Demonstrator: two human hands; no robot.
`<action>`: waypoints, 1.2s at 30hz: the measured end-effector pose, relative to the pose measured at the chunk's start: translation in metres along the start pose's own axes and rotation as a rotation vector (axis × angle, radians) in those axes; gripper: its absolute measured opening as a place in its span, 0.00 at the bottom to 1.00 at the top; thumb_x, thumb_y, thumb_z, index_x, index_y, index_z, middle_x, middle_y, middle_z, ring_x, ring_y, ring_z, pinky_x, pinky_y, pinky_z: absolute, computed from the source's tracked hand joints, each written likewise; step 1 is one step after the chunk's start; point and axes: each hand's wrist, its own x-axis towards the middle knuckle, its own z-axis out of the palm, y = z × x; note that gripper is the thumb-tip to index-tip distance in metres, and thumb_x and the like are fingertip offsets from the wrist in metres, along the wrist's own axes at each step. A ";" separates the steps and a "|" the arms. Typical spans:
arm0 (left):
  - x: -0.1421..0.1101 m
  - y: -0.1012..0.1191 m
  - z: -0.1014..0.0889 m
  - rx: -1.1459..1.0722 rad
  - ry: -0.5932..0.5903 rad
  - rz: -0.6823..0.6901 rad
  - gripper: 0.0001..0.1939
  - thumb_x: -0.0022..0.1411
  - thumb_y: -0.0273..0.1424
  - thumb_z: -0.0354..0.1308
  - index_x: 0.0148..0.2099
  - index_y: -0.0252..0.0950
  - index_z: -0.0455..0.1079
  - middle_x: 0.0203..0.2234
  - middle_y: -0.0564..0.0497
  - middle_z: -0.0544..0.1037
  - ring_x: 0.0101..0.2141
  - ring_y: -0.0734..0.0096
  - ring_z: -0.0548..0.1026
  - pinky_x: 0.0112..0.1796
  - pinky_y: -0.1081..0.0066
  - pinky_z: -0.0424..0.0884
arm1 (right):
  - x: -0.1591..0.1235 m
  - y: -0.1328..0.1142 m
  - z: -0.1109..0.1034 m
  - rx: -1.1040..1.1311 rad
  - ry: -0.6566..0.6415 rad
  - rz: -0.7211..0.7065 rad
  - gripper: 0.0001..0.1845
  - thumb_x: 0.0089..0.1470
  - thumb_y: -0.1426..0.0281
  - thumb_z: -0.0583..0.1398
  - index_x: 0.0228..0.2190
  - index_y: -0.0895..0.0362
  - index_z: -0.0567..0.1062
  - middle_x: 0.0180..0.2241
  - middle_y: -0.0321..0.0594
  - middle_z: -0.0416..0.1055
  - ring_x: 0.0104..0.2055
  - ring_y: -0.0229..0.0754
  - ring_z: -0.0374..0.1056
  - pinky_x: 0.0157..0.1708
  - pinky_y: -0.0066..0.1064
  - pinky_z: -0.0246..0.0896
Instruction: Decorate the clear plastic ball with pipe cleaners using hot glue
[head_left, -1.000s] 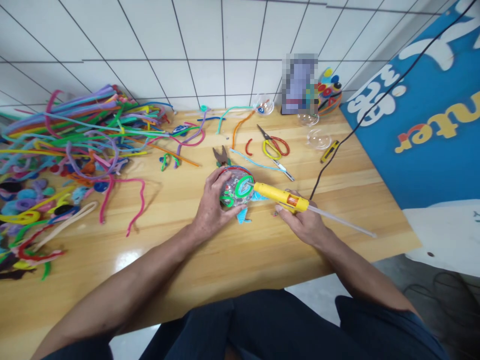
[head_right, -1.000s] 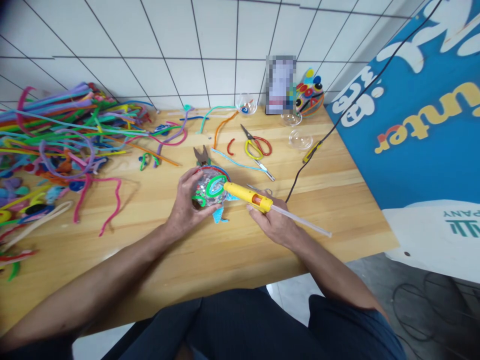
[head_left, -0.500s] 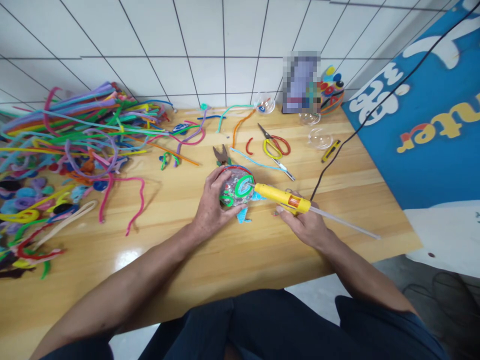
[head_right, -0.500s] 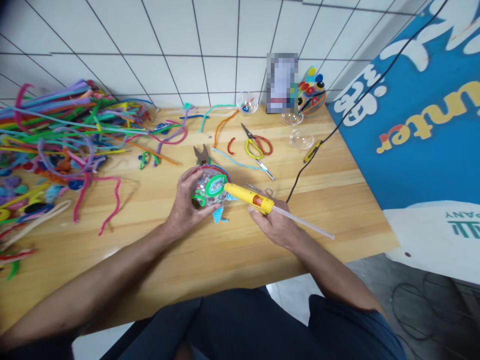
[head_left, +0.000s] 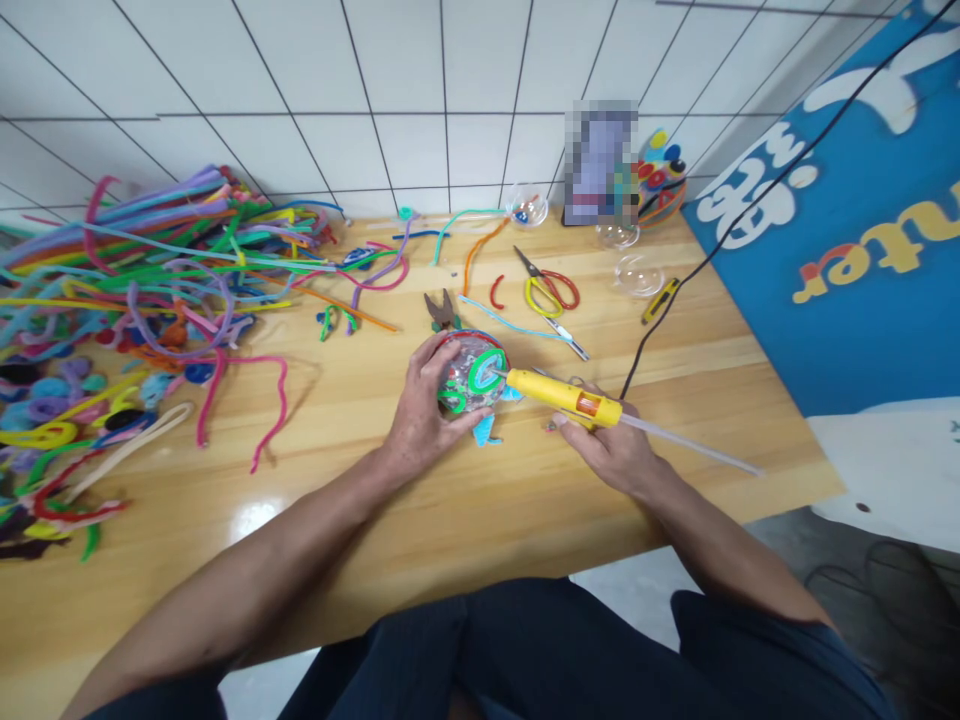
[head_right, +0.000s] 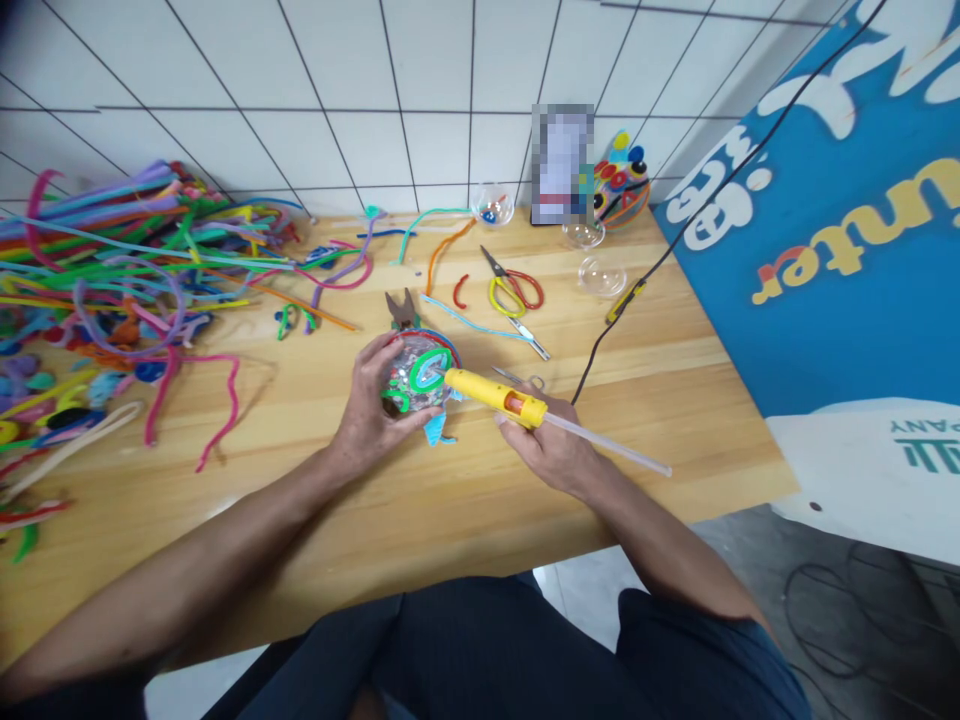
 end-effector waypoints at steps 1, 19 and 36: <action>0.000 0.000 0.000 0.000 -0.004 -0.002 0.46 0.68 0.55 0.69 0.78 0.49 0.53 0.69 0.38 0.65 0.69 0.43 0.68 0.66 0.42 0.73 | 0.000 0.000 -0.001 -0.006 0.005 -0.002 0.10 0.69 0.66 0.61 0.33 0.50 0.77 0.29 0.38 0.76 0.31 0.47 0.75 0.34 0.38 0.72; -0.001 -0.002 0.000 0.003 -0.010 -0.009 0.48 0.66 0.52 0.73 0.77 0.48 0.53 0.69 0.38 0.65 0.69 0.42 0.69 0.66 0.41 0.72 | 0.004 -0.002 -0.002 -0.022 -0.003 -0.046 0.12 0.70 0.67 0.60 0.32 0.50 0.76 0.28 0.37 0.76 0.32 0.46 0.75 0.43 0.41 0.76; 0.000 -0.001 -0.003 0.022 -0.031 0.003 0.47 0.68 0.52 0.71 0.78 0.47 0.52 0.70 0.36 0.65 0.70 0.42 0.67 0.66 0.40 0.72 | 0.000 0.000 0.001 -0.001 -0.045 0.041 0.12 0.70 0.65 0.59 0.33 0.52 0.79 0.30 0.40 0.78 0.30 0.47 0.74 0.33 0.38 0.70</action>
